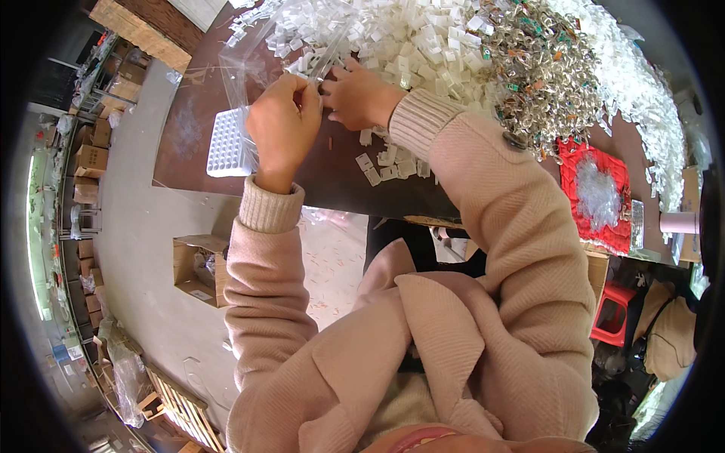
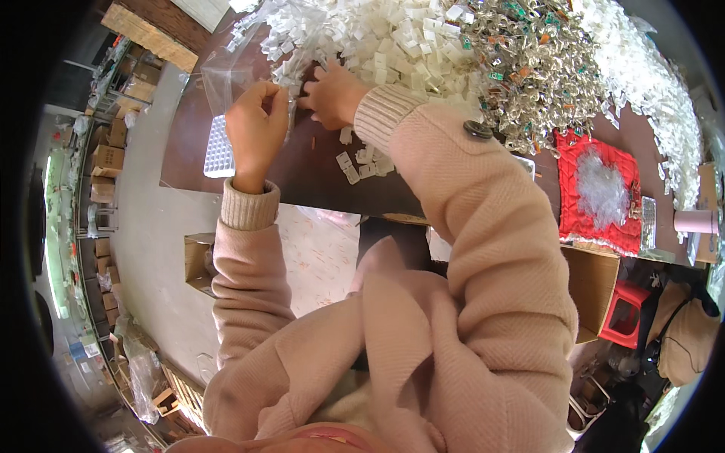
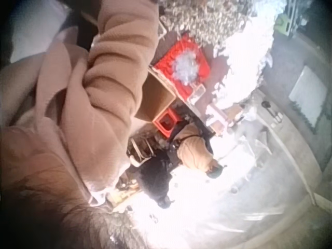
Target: The person repeatedly picks small white plastic pieces and metallic ornaments from a table, attaches them together by hand, and places the assembled units into a white tray. The person occasionally uses a small flashlight to illuminate the pieces during assembly.
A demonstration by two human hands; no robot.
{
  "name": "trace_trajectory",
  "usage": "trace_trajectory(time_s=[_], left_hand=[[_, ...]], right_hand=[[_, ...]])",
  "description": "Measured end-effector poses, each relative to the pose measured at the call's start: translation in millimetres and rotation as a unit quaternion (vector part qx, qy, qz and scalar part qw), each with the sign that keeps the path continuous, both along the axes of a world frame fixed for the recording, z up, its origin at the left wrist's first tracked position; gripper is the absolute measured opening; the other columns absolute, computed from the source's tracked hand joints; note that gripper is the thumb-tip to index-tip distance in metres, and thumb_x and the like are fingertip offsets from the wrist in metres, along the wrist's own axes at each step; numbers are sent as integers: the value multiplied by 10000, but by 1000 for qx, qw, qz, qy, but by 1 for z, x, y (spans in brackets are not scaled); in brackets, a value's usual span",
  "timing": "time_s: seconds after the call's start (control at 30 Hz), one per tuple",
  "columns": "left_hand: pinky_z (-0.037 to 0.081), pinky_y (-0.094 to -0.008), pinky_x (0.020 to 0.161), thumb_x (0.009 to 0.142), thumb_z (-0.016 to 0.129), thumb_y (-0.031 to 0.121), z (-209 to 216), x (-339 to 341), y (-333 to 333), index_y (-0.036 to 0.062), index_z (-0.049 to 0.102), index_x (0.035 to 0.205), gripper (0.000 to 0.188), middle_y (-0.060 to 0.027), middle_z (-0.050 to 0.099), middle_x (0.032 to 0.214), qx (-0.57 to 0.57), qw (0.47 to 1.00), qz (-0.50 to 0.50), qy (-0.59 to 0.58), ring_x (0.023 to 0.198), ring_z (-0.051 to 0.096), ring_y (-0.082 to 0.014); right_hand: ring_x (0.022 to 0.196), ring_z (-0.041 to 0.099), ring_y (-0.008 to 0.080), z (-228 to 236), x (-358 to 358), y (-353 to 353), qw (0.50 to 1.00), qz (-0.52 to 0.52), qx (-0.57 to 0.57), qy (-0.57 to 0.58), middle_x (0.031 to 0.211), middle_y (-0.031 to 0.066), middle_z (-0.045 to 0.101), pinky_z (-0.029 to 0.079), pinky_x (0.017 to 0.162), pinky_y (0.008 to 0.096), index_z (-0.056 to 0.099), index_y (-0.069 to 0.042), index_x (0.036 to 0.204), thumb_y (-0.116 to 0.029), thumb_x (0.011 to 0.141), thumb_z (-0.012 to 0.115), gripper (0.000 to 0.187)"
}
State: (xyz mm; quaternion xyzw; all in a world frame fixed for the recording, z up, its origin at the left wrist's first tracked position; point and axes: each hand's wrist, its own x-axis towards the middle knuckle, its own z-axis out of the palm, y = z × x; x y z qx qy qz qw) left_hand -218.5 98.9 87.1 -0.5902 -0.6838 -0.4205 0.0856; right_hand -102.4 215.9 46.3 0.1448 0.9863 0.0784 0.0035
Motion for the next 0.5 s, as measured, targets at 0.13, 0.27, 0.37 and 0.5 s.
trace_trajectory(time_s=[0.13, 0.27, 0.37, 0.5], left_hand=[[502, -387, 573, 837, 687, 162, -7, 7, -1, 95, 679, 800, 77, -93, 672, 736, -4, 1000, -19, 12, 642, 654, -300], [508, -397, 572, 845, 684, 160, -17, 23, -5, 91, 651, 808, 85, -92, 669, 771, -18, 998, -35, 46, 659, 650, -314], [510, -401, 571, 850, 676, 161, -22, 30, -6, 86, 637, 811, 93, -96, 670, 781, -14, 995, -47, 86, 664, 652, -319], [514, -410, 569, 861, 659, 162, -20, 29, -6, 85, 635, 807, 98, -98, 663, 771, -16, 995, -43, 91, 663, 652, -321]], right_hand=[[1071, 601, 248, 4, 29, 16, 998, -35, -22, -37, 1075, 25, 650, 411, 936, 429, 683, -190, 1123, -332, 942, 599, 245], [974, 618, 240, -3, 62, 15, 996, 88, -6, 25, 946, 42, 632, 442, 898, 384, 669, -136, 1005, -250, 898, 647, 158], [984, 619, 238, -5, 66, 10, 989, 111, -21, 97, 983, 59, 656, 434, 937, 399, 692, -132, 967, -255, 889, 619, 163], [1010, 610, 250, -3, 69, -19, 973, 155, -44, 167, 999, 61, 659, 408, 1001, 420, 693, -104, 1003, -290, 897, 627, 224]])
